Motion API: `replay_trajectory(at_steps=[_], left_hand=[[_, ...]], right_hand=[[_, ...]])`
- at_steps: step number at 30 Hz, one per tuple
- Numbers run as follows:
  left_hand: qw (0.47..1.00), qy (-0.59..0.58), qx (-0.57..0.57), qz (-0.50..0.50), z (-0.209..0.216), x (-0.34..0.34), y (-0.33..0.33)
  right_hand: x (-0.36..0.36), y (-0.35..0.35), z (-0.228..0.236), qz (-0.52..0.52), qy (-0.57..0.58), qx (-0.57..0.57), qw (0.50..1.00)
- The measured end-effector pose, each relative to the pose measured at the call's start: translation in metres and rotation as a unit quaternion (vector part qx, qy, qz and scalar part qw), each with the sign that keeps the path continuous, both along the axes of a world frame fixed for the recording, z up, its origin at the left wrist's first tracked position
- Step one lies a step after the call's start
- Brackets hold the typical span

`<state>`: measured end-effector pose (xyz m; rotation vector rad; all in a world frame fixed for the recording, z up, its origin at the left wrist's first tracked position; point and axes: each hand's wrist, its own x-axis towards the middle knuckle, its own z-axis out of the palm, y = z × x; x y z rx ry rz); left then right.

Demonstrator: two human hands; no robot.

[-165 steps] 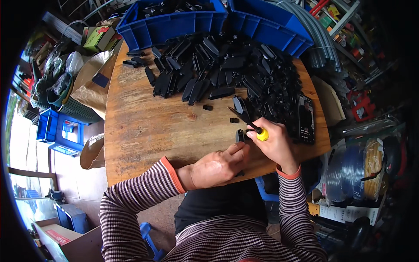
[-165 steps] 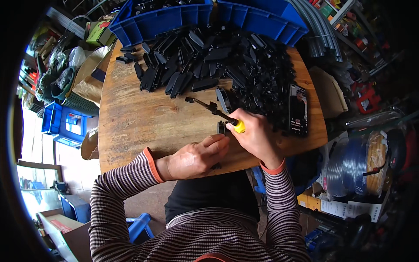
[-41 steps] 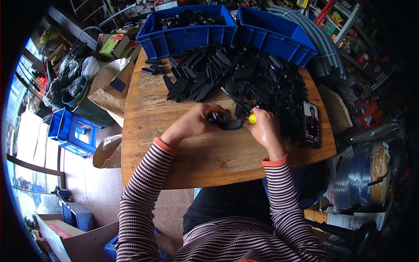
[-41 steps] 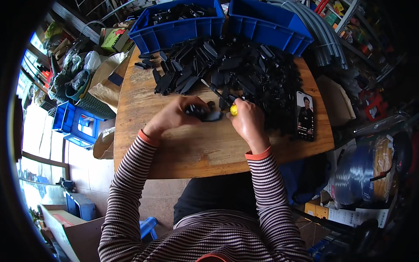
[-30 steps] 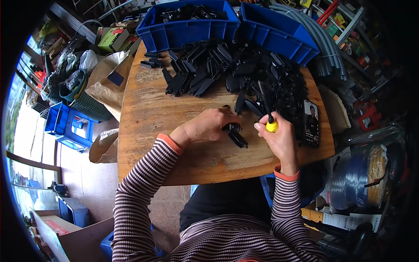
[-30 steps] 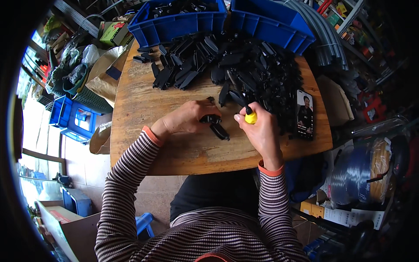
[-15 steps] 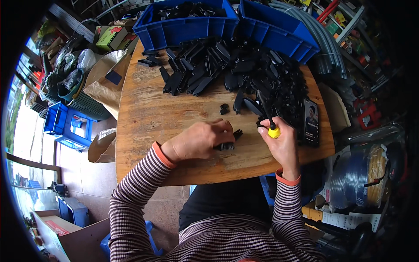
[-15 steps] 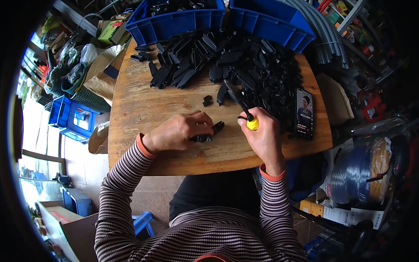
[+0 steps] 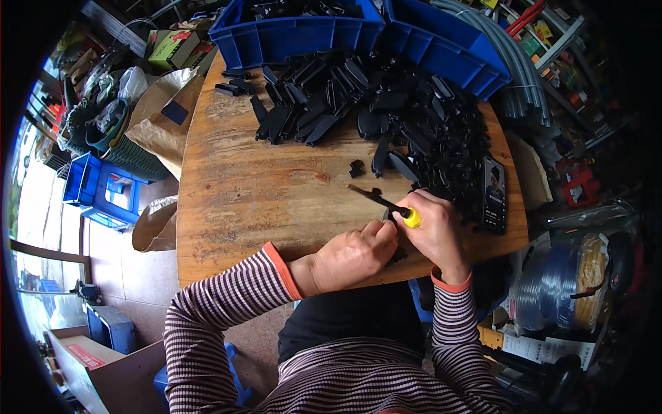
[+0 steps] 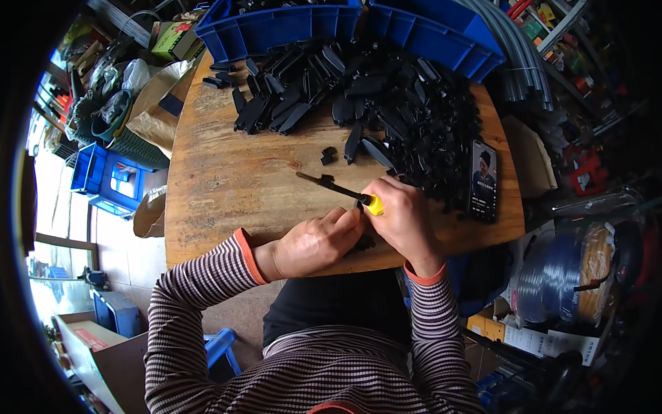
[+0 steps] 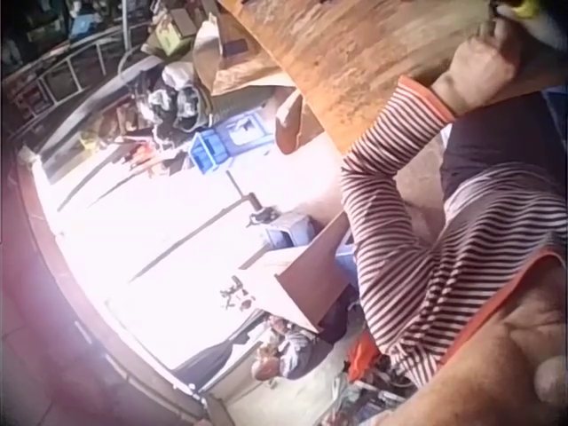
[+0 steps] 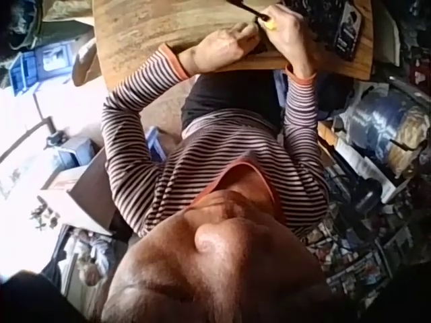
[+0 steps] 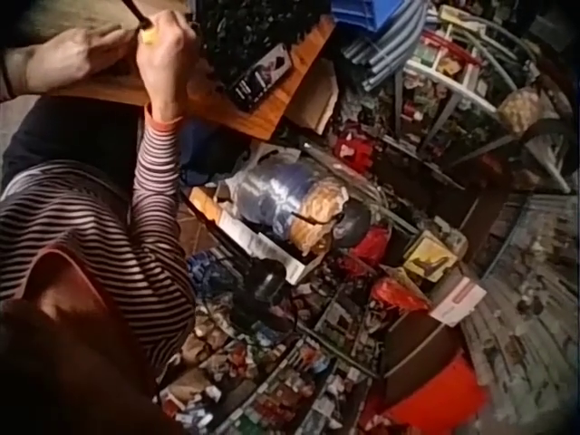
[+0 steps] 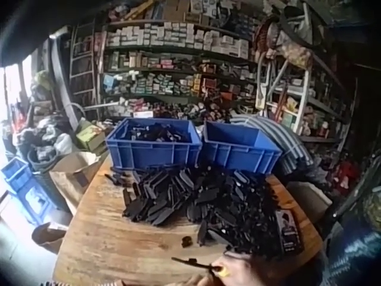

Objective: Assembling small plastic components using a manual screwdriver.

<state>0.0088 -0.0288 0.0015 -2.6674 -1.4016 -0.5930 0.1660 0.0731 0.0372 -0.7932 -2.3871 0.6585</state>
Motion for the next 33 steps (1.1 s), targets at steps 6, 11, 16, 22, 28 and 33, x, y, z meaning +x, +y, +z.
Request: replay_trajectory(at_steps=[6, 11, 16, 22, 28, 33], left_hand=[[0.996, 0.017, 0.086, -0.035, -0.007, 0.003, -0.004], [0.995, 0.002, 0.095, -0.036, -0.008, 0.004, -0.005], [0.995, 0.014, 0.087, -0.041, -0.004, 0.004, -0.008], [0.996, -0.003, 0.064, -0.056, -0.005, 0.004, -0.004], [0.991, -0.055, 0.061, -0.105, 0.010, -0.006, 0.014], [0.993, -0.057, -0.048, -0.087, 0.005, -0.011, 0.028]], right_hand=[[-0.007, -0.004, 0.005, 0.030, -0.104, 0.055, 0.993], [-0.003, 0.012, 0.012, 0.130, -0.127, -0.028, 0.983], [-0.007, 0.015, 0.028, 0.035, 0.156, -0.148, 0.976], [-0.031, 0.017, -0.005, 0.012, 0.375, -0.177, 0.910], [0.006, 0.023, 0.008, -0.123, 0.211, -0.178, 0.953], [0.011, 0.028, -0.019, -0.088, -0.048, 0.051, 0.994]])
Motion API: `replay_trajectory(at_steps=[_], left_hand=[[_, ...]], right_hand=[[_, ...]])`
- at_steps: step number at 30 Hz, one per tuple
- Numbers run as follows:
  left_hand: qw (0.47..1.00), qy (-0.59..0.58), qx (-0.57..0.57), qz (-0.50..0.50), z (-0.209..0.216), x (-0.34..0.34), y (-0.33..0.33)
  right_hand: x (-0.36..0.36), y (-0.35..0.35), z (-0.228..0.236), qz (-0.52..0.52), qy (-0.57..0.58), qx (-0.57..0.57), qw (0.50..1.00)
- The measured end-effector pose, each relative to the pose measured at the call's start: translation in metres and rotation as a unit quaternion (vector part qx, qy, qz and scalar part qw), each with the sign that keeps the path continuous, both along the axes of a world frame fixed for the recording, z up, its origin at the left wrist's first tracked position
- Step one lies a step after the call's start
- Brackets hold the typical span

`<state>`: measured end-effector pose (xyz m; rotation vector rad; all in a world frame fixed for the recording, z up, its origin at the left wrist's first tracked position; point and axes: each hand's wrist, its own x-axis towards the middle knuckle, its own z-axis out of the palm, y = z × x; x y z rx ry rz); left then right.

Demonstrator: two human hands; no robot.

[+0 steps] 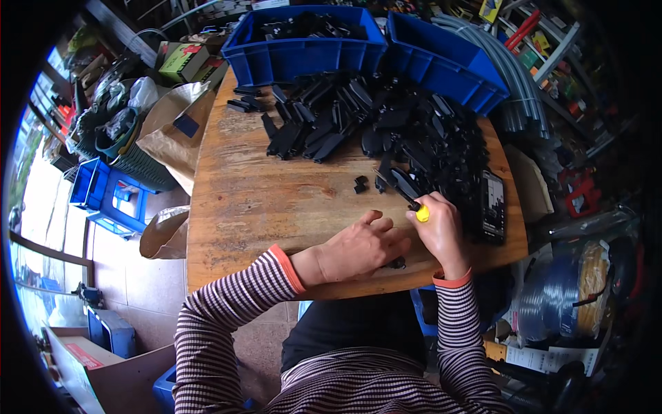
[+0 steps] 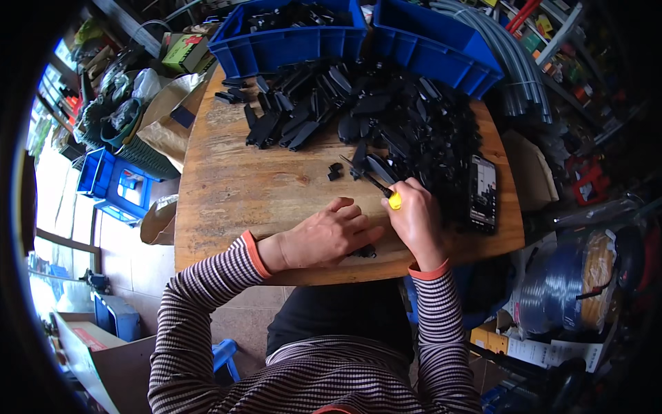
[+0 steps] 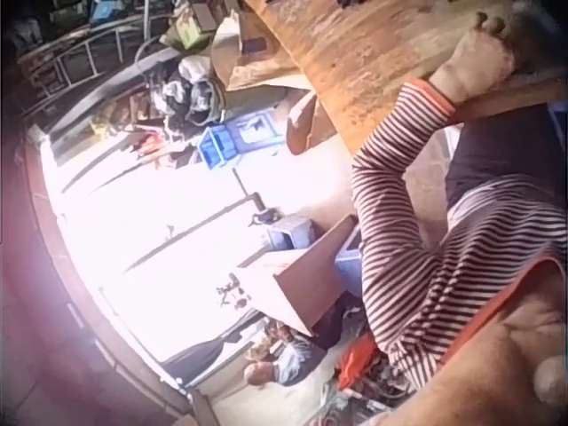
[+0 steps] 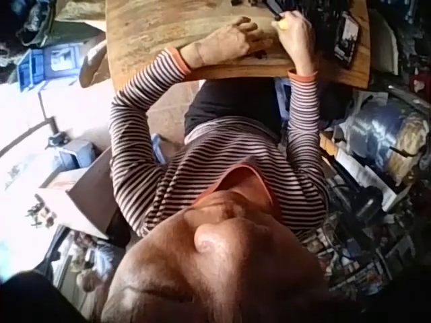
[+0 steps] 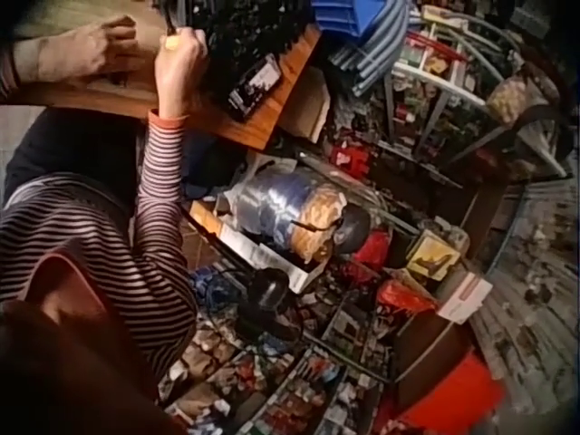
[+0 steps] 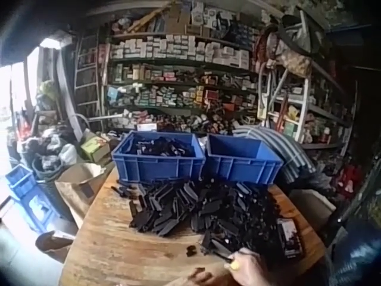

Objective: Assembling small plastic components using a manual screwdriver.

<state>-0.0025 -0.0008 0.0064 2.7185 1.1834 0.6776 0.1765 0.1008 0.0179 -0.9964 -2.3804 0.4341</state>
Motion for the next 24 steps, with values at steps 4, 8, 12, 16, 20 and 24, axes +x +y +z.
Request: replay_trajectory(at_steps=[4, 8, 12, 16, 20, 24], left_hand=[[0.995, 0.041, -0.067, 0.063, 0.003, -0.012, -0.004], [0.974, -0.010, -0.031, 0.222, -0.005, -0.055, 0.014], [0.919, -0.069, 0.081, 0.379, -0.007, -0.095, 0.062], [0.914, 0.005, 0.121, 0.388, -0.007, -0.096, 0.082], [0.922, 0.059, 0.122, 0.362, -0.009, -0.100, 0.083], [0.938, 0.047, 0.144, 0.313, 0.012, -0.073, 0.068]], right_hand=[[-0.006, 0.000, 0.003, -0.011, -0.050, -0.004, 0.999], [-0.007, 0.001, 0.004, -0.016, -0.067, 0.010, 0.998], [-0.002, 0.001, 0.004, -0.029, -0.001, 0.011, 1.000], [0.008, -0.002, 0.006, -0.015, 0.035, -0.009, 0.999], [0.011, -0.016, 0.007, -0.001, 0.072, -0.048, 0.996], [0.024, -0.018, 0.010, -0.001, 0.097, -0.036, 0.995]])
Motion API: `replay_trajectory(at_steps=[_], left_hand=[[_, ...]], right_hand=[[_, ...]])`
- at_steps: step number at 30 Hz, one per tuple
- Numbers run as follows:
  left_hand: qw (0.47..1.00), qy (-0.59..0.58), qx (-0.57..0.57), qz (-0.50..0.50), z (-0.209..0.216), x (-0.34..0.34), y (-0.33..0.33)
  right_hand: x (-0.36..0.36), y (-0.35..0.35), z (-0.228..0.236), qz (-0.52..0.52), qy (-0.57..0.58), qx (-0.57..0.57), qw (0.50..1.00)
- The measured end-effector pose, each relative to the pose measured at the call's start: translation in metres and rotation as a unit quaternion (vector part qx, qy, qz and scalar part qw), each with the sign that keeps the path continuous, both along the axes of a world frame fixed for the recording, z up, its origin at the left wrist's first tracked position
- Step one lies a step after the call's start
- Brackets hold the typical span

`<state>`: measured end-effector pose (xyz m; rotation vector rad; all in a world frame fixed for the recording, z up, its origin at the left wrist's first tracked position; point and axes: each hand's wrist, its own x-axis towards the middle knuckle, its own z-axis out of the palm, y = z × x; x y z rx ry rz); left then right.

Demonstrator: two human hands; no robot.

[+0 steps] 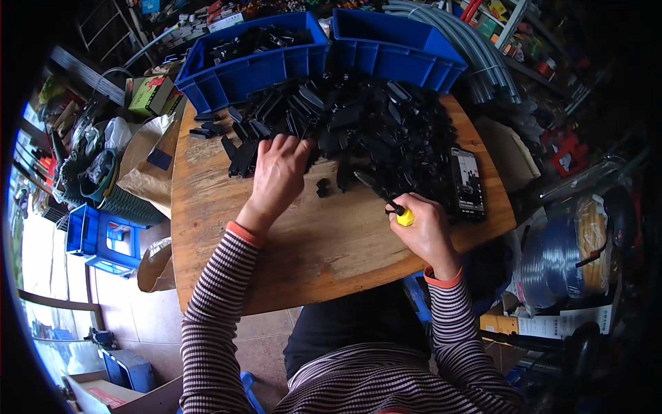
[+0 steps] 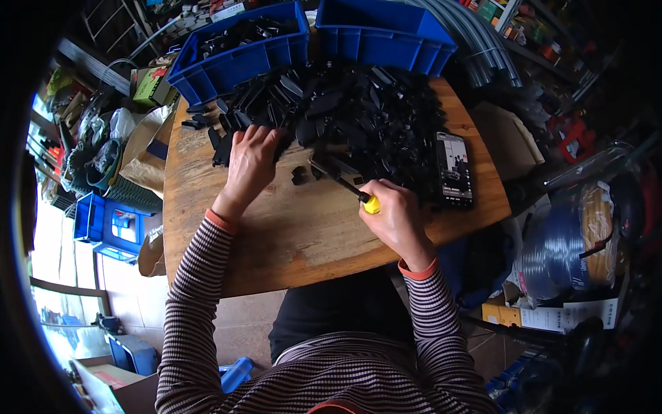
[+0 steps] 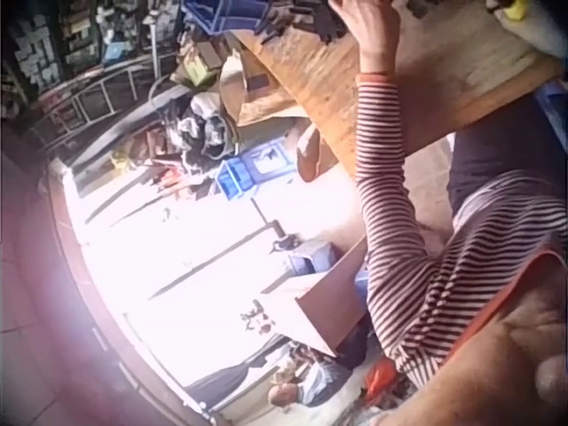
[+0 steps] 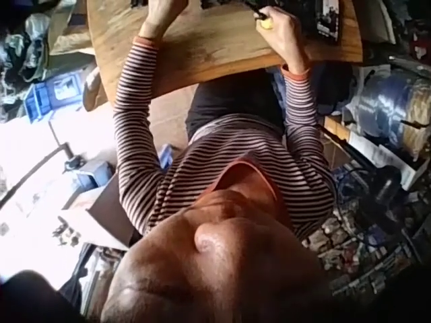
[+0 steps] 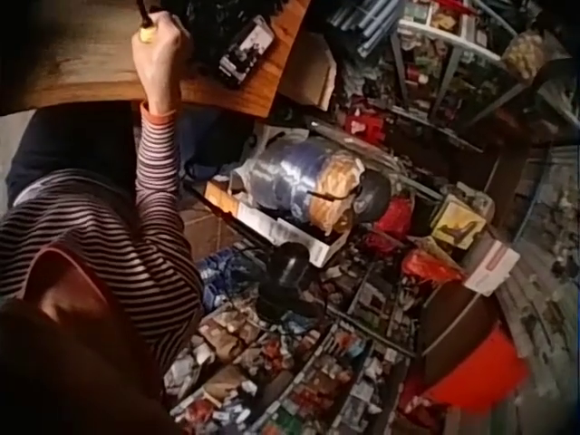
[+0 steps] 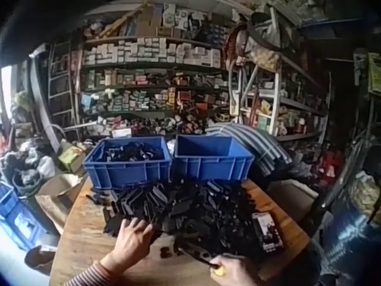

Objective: Assembling small plastic components using a manual screwdriver.

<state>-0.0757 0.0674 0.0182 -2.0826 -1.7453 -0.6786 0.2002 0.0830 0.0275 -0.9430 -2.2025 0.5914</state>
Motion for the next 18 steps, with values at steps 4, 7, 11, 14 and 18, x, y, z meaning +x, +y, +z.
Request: replay_trajectory(at_steps=[4, 7, 11, 14, 18], left_hand=[[0.988, 0.037, 0.046, -0.146, 0.007, 0.051, -0.031], [0.953, 0.078, 0.084, -0.279, -0.006, 0.085, -0.047], [0.926, 0.133, 0.037, -0.351, -0.016, 0.086, -0.064], [0.928, 0.144, -0.012, -0.344, -0.012, 0.075, -0.079], [0.939, 0.143, -0.038, -0.310, -0.006, 0.069, -0.093]], right_hand=[[0.006, -0.001, -0.001, -0.008, 0.013, -0.030, 0.999], [0.003, -0.001, -0.003, -0.005, 0.030, -0.018, 0.999], [-0.001, -0.007, 0.001, 0.018, 0.039, -0.011, 0.999], [-0.003, -0.012, 0.001, 0.032, 0.035, -0.001, 0.999], [-0.014, -0.010, 0.005, 0.071, 0.016, -0.012, 0.997]])
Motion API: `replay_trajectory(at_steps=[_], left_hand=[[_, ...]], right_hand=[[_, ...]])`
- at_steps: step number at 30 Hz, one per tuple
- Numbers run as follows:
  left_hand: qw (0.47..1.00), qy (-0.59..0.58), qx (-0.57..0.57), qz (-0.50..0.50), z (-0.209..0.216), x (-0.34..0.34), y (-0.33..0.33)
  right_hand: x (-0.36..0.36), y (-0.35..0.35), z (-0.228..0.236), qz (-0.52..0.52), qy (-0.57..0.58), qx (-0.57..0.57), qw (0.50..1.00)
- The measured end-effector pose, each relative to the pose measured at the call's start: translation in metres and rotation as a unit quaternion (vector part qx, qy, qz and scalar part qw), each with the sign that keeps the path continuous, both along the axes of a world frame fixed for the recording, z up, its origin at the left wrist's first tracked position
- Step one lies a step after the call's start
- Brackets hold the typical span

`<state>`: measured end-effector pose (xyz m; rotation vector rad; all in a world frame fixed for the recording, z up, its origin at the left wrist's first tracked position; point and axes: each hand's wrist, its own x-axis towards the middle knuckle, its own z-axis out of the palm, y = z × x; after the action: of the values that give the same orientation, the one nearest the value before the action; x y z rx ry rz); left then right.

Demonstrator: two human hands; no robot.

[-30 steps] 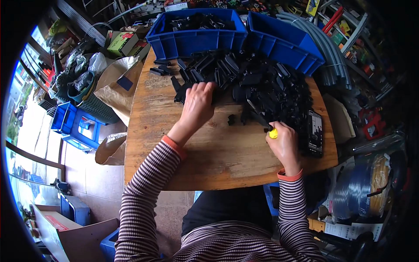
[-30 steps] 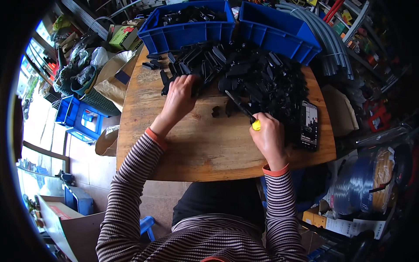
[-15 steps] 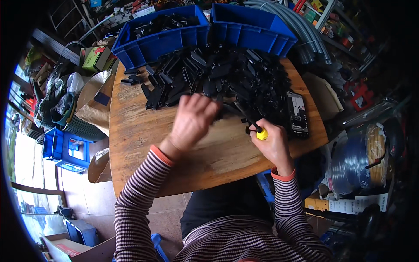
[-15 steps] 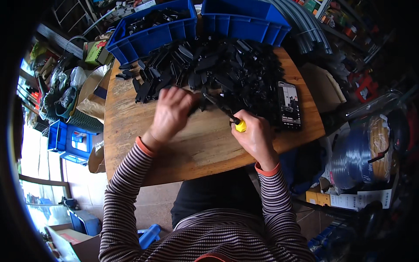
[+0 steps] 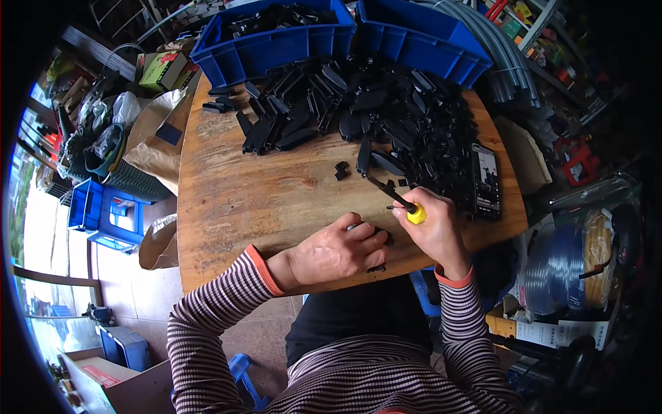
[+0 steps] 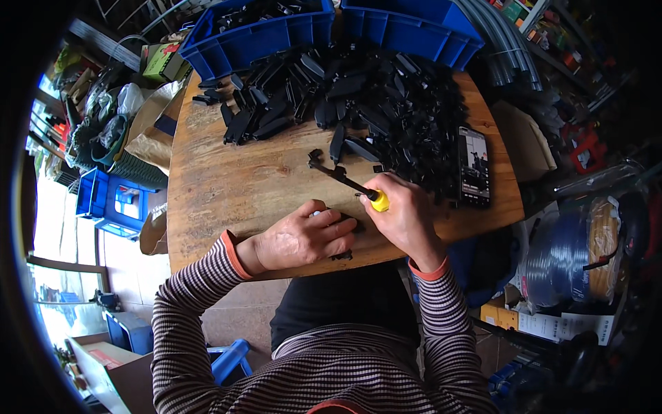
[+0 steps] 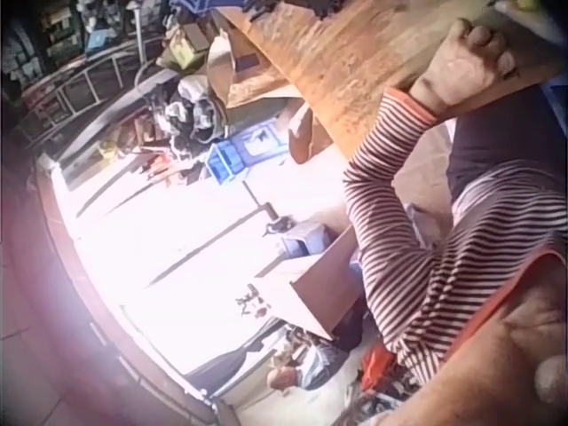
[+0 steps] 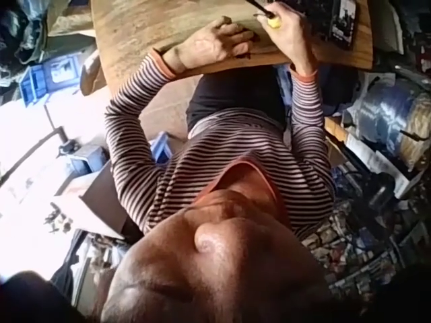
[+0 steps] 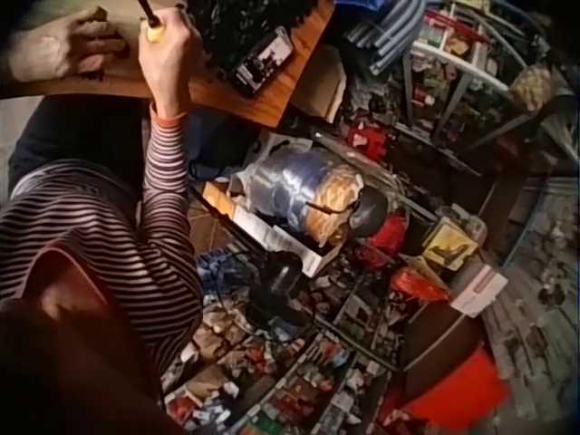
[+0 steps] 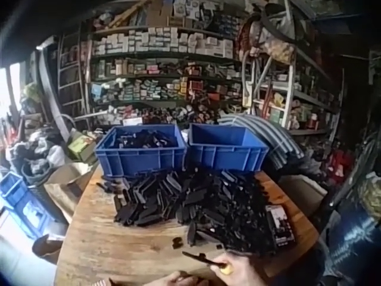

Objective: Assembling small plastic components using a manual screwdriver.

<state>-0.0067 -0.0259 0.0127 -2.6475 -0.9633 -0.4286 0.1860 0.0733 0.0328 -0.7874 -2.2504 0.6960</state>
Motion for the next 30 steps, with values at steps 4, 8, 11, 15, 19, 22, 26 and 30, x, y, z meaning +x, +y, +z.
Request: replay_trajectory(at_steps=[4, 8, 11, 15, 19, 22, 26, 30], left_hand=[[1.000, 0.014, 0.011, 0.020, 0.002, 0.003, -0.002], [1.000, -0.006, 0.000, 0.008, -0.003, 0.002, 0.008], [0.998, -0.058, -0.010, -0.030, -0.006, -0.003, 0.021], [0.997, -0.060, -0.017, -0.048, -0.004, -0.007, 0.023], [0.996, -0.033, -0.072, -0.046, -0.004, -0.007, 0.022], [0.992, -0.086, -0.071, -0.052, -0.010, -0.003, 0.023], [0.998, -0.043, 0.035, -0.032, -0.006, -0.002, 0.017], [0.999, 0.047, -0.011, 0.004, 0.005, 0.002, 0.007]], right_hand=[[-0.012, -0.005, 0.000, 0.033, -0.037, 0.011, 0.999], [-0.014, -0.006, 0.001, 0.012, -0.036, 0.012, 0.999], [-0.011, -0.003, -0.002, -0.005, -0.029, 0.003, 1.000], [-0.019, -0.001, 0.006, 0.020, -0.038, 0.015, 0.999], [-0.023, 0.010, -0.001, 0.073, -0.072, 0.031, 0.994], [-0.022, 0.019, 0.000, 0.124, -0.090, 0.042, 0.987], [-0.020, 0.026, 0.004, 0.197, -0.125, 0.069, 0.970], [-0.020, 0.031, 0.010, 0.237, -0.190, 0.079, 0.949]])
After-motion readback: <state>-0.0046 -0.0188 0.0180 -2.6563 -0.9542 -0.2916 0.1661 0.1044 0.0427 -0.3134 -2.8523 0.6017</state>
